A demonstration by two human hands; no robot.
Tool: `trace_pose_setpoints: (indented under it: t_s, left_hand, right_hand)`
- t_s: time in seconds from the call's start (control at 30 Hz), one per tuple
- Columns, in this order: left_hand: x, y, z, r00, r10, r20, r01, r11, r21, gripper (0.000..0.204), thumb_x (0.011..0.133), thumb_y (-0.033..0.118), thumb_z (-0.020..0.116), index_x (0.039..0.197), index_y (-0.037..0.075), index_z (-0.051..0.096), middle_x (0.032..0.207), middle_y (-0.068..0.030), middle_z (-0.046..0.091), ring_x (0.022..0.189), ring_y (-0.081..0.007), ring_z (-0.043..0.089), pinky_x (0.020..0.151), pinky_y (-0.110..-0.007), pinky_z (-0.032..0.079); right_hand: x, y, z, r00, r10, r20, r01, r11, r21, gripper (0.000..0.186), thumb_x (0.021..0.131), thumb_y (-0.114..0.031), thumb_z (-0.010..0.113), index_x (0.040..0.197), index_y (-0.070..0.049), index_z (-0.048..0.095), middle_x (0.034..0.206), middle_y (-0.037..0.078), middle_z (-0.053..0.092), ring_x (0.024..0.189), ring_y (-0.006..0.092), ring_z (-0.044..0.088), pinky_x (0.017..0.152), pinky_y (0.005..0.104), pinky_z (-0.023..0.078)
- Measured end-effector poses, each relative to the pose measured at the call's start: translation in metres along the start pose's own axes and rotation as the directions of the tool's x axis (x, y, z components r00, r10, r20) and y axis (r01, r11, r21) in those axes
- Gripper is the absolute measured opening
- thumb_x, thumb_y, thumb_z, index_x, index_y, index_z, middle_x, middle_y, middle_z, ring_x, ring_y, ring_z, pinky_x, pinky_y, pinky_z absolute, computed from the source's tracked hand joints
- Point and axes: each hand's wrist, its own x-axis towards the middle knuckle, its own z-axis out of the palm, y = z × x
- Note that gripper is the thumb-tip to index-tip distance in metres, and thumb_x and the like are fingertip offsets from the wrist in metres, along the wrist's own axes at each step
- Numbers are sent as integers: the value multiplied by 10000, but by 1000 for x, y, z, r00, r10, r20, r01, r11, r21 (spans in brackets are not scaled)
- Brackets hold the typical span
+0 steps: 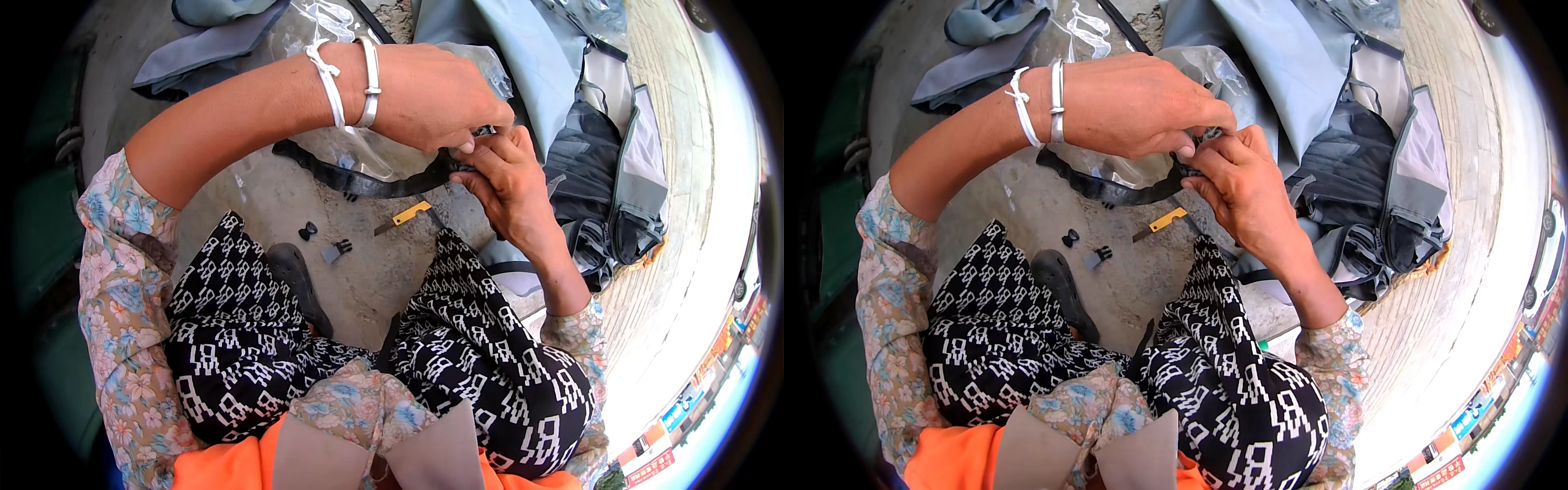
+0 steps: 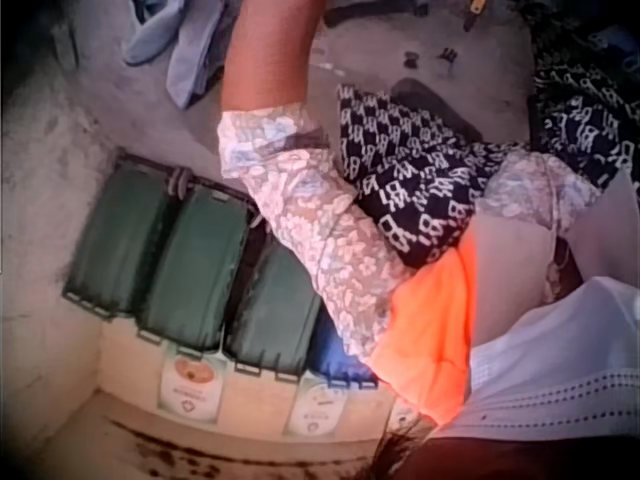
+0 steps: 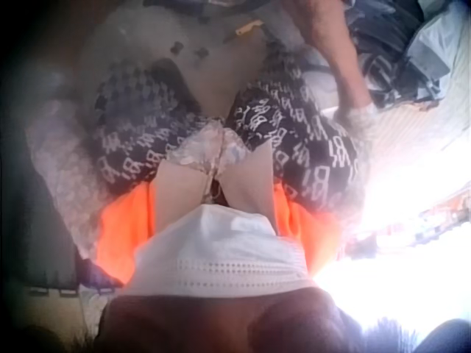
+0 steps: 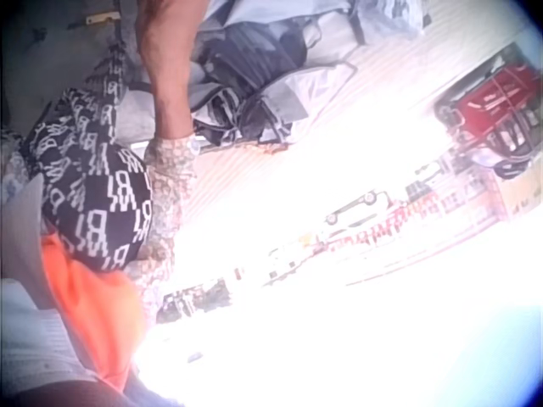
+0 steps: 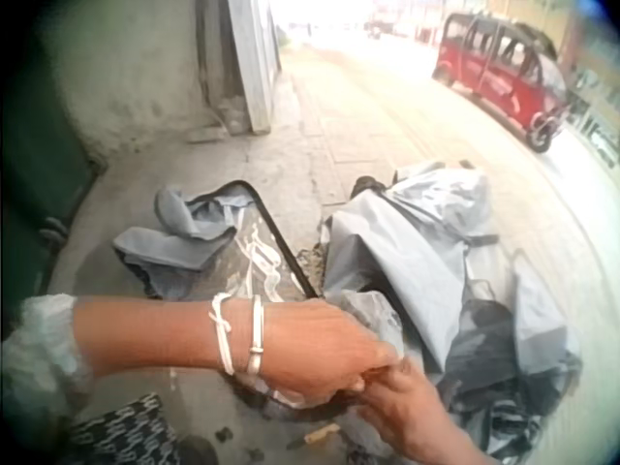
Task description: The person sits on the ground and uses a yellow utility knife to cut a zipper off a gray fabric bag. They then remove the clear plastic window from the bag and separate the zipper from the fabric, handling the components with their hands.
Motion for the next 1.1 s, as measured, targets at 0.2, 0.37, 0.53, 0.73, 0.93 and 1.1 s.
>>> trace_pose_setpoints:
  t_s: [0.2,0.37,0.53,0.73,0.93,1.1]
  left_hand:
    - [-5,-11,7,989,116,94,-120,992,40,320,887,334,631,740,52,602,759,-78,575,723,-313,616,615,-426,484]
    - [-41,-12,-15,973,202,-113,-221,955,-200,370,937,351,598,733,48,542,692,-97,483,630,-332,547,555,-412,429]
    - [-101,-67,-20,987,-88,-135,31,925,-379,389,982,303,564,724,13,526,627,-75,471,557,-229,479,541,-337,415]
    - [-149,-98,-9,941,-339,4,293,807,-513,373,1008,281,541,762,1,563,622,-35,476,595,-109,460,563,-301,411]
    - [-96,-104,-6,935,-288,-207,200,909,-365,344,995,267,545,759,19,578,705,-40,545,652,-160,500,635,-311,433]
    - [-69,-76,-16,944,-199,-262,95,928,-361,311,980,276,572,841,1,617,789,-71,580,727,-175,560,684,-300,450]
  right_hand:
    - [8,-13,-12,985,-4,173,26,992,-123,212,784,-183,751,810,-58,582,783,70,498,752,266,487,630,367,446]
    - [15,-16,-43,967,-201,155,207,978,-26,245,762,-155,741,744,-63,515,746,75,439,704,257,452,594,367,418]
    - [-40,12,-59,985,-43,167,54,997,-63,200,740,-89,720,740,-50,524,791,82,491,715,282,441,624,375,396]
    - [-83,34,-58,986,129,103,-119,988,-103,180,758,-83,727,756,-45,552,784,97,495,733,295,439,665,383,409]
    - [-81,46,-50,933,274,233,-284,959,11,297,841,-287,716,925,-23,611,942,104,579,835,299,504,779,400,437]
    - [4,-9,-71,984,88,-156,-125,962,-245,210,814,-148,744,973,-43,657,954,74,647,883,275,576,754,357,460]
